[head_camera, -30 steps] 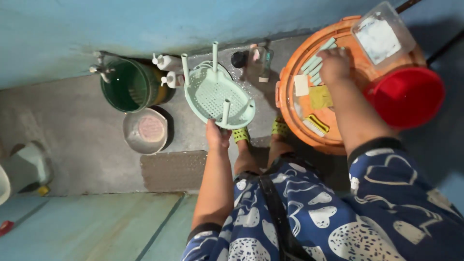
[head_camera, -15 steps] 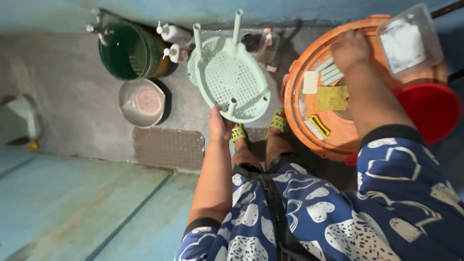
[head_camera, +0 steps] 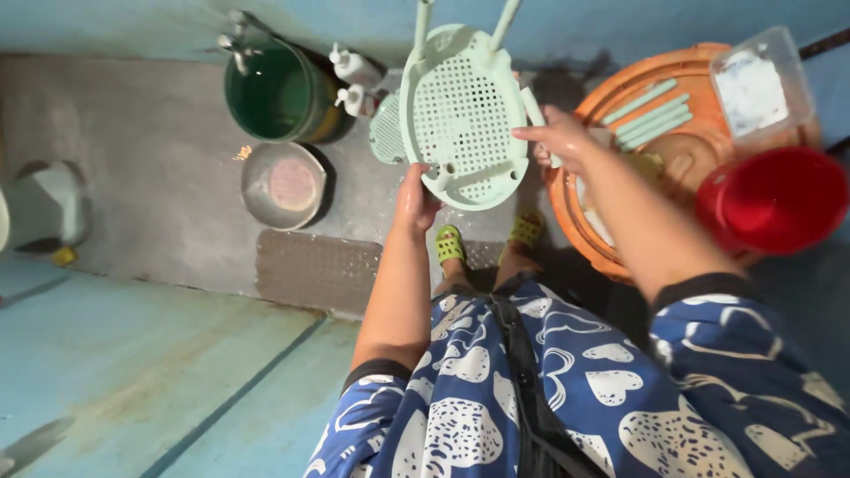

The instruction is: Washing and assembling a multi-tiered plastic storage shelf in a bathroom

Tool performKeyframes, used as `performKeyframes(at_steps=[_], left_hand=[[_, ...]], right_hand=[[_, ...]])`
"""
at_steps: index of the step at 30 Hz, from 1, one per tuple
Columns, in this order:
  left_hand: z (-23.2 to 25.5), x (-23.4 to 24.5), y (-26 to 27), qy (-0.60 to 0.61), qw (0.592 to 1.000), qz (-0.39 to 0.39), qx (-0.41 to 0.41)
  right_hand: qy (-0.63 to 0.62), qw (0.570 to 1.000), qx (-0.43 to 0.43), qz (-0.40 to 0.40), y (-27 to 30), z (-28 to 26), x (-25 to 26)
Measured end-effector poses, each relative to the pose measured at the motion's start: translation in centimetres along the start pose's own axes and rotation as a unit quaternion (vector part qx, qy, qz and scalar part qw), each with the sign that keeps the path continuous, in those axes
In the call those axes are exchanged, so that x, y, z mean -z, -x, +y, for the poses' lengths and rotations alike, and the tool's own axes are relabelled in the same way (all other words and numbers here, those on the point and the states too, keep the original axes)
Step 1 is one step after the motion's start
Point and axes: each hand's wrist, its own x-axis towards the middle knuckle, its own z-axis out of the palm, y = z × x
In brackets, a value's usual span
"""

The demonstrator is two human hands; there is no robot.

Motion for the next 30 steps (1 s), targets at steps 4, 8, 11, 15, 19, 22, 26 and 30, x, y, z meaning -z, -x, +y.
performKeyframes(at_steps=[4, 8, 11, 15, 19, 22, 26, 30], left_hand=[[3.3, 2.0, 2.6, 0.007, 0.999, -0.029, -0.036], [6.1, 3.4, 7.8, 0.070, 0.983, -0.128, -0.109], [6.0, 6.1, 8.6, 0.074, 0.933, -0.201, -0.291], [3.5, 5.3, 8.3, 0.229, 0.927, -0.193, -0.227], [4.4, 3.1, 10.2, 0.125, 0.957, -0.139, -0.222], [4.5, 2.5, 10.1, 0.178, 0.970, -0.114, -0.121], [6.0, 2.6, 11.5, 0.217, 0.964, -0.133, -0.077], [6.9, 2.7, 11.5, 0.230, 0.960, -0.104, -0.124]], right_hand=[[-0.029, 0.996, -0.026, 0.079, -5.6, 4.6, -4.0], [-0.023, 0.991, -0.025, 0.130, -8.3, 6.7, -8.2], [-0.075, 0.987, -0.009, 0.145, -7.0, 5.3, -11.7], [-0.141, 0.977, 0.013, 0.161, -3.4, 1.1, -17.2], [-0.151, 0.970, 0.029, 0.188, -1.8, 0.6, -19.8], [-0.158, 0.968, 0.030, 0.193, -1.0, 0.8, -20.9], [-0.067, 0.986, 0.053, 0.147, -2.8, 4.1, -18.5], [0.207, 0.970, 0.076, 0.106, 1.8, 0.0, -15.4]])
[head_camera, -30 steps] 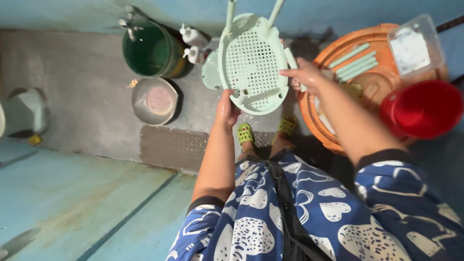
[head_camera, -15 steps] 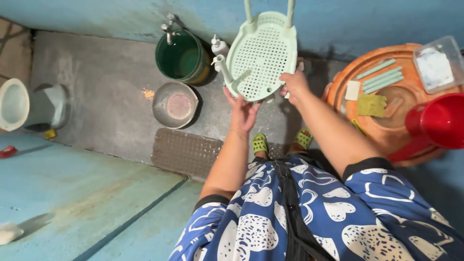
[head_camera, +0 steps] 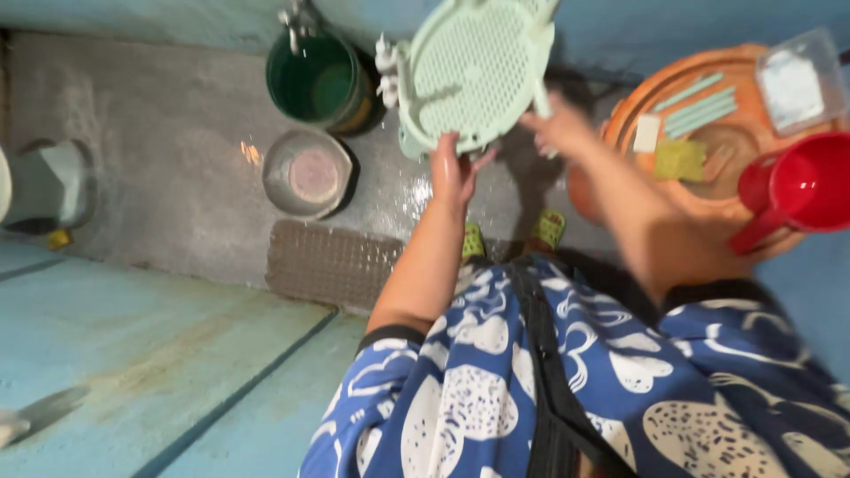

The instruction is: Washing and assembling a multi-tiered plastic storage shelf in a bathroom

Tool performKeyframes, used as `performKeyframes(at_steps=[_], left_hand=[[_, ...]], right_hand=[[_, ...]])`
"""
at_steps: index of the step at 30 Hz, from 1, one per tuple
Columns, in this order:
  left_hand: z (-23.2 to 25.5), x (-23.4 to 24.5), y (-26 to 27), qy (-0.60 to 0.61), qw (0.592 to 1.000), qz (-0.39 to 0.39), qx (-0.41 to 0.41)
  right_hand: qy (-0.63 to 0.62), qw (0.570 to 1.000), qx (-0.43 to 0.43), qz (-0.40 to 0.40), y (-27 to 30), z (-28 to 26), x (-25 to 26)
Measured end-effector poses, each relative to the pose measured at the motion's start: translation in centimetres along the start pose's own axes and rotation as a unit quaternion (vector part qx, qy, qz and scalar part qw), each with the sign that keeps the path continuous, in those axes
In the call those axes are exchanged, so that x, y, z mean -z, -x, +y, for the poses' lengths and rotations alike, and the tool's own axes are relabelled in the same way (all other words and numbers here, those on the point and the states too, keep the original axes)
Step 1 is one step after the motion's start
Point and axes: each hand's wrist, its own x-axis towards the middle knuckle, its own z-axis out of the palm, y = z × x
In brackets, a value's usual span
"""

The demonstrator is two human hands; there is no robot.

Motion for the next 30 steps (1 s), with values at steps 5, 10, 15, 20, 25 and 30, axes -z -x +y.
performKeyframes(at_steps=[5, 10, 15, 20, 25, 30], left_hand=[[-0.8, 2.3, -3.6, -0.097, 0.991, 0.073, -0.054], [0.5, -0.2, -0.7, -0.154, 0.985, 0.066, -0.042], [0.0, -0.3, -0.8, -0.138, 0.987, 0.031, -0.073], [-1.0, 0.1, -1.8, -0.160, 0.982, 0.045, -0.088], [-1.6, -0.4, -0.9, -0.136, 0.985, 0.053, -0.089], [-3.1, 1.1, -2.6, -0.151, 0.985, 0.059, -0.053]], right_hand=[[0.402, 0.899, 0.139, -0.101, 3.6, -6.4, 5.5], [0.596, 0.773, 0.195, -0.094, 4.6, -9.0, 4.0], [0.635, 0.743, 0.173, -0.119, 4.4, -9.4, 2.0], [0.664, 0.693, 0.254, -0.119, 4.3, -9.0, 1.1], [0.649, 0.648, 0.388, -0.090, 4.1, -8.1, -0.5], [0.631, 0.751, 0.108, -0.162, 4.3, -11.9, -0.9]])
